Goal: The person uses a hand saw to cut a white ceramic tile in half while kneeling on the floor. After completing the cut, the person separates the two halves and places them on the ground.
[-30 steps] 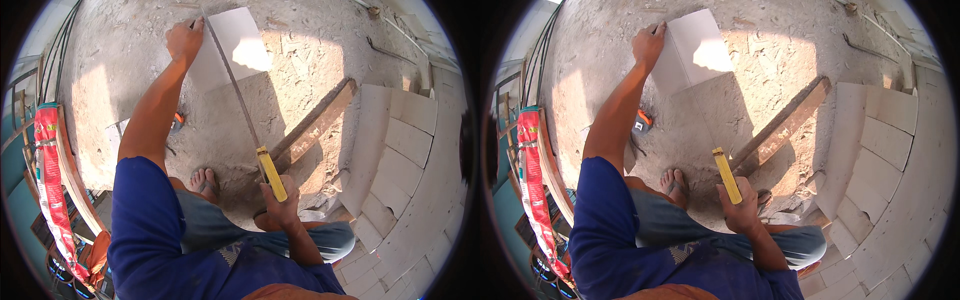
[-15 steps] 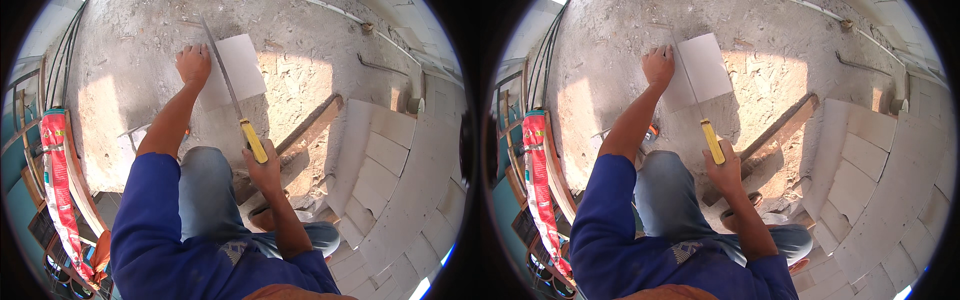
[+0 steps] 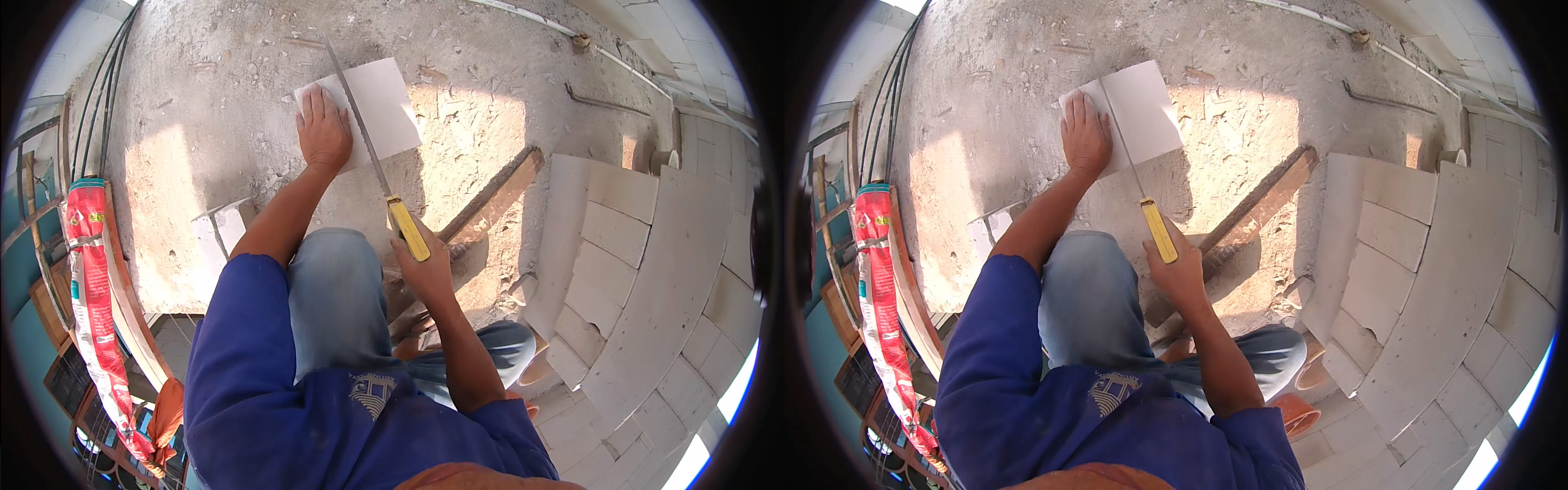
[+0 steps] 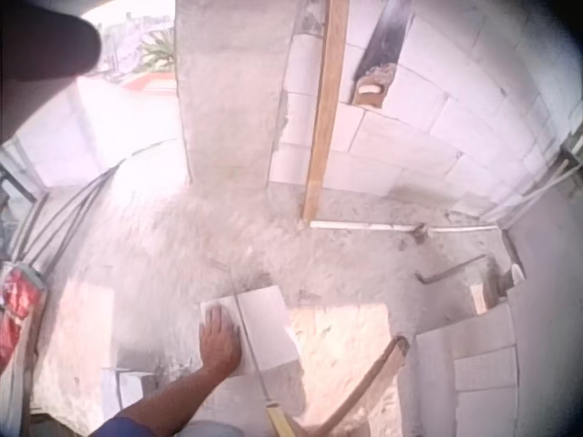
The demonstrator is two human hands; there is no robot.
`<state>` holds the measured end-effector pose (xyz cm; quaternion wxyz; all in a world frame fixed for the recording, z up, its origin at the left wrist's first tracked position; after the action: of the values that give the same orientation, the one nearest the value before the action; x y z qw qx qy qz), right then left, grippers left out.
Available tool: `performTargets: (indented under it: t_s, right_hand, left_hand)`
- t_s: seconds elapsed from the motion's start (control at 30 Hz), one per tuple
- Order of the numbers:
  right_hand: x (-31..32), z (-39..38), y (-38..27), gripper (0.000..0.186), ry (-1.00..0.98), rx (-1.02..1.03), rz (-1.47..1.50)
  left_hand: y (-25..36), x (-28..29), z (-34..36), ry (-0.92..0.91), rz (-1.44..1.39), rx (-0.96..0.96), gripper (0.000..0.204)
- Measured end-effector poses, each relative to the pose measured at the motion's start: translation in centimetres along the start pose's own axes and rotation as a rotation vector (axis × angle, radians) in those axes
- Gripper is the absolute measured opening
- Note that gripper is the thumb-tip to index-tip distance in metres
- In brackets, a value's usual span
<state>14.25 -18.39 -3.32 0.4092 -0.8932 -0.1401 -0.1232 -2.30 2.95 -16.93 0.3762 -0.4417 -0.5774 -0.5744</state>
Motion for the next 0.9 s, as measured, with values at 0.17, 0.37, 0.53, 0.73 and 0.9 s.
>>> performTargets:
  t_s: [0.17,0.37,0.53,0.73,0.9]
  right_hand:
    - [0.1,-7.5,4.4,0.051,-0.014,0.060,0.088]
    - [-1.3,4.0,1.8,0.051,0.005,0.182,-0.066]
    - [-0.3,-0.5,3.1,0.051,-0.013,0.139,-0.070]
    - [0.6,-5.7,4.6,0.052,-0.008,0.217,-0.034]
    - [-1.1,4.9,0.5,0.048,0.025,0.207,0.064]
  left_hand:
    - [-0.1,0.8,-0.3,0.020,-0.027,0.014,0.059]
    - [0.2,0.2,0.1,0.003,0.012,0.015,0.059]
    - [0.2,0.3,0.5,0.022,0.033,0.012,0.059]
    - [-0.4,0.6,-0.6,0.014,0.063,0.030,0.058]
    - [0.5,0.0,0.0,-0.001,0.060,0.016,0.058]
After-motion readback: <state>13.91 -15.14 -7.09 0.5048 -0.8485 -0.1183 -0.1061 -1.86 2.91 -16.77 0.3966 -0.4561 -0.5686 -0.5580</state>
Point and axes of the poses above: each hand's wrist, its own z-axis towards the middle knuckle, its own x-axis out of the back of the hand, y = z × x, the point moved 10 cm from there along z, towards the middle knuckle, and after that the axes turned 7 degrees about -y, right-handed, at the moved point
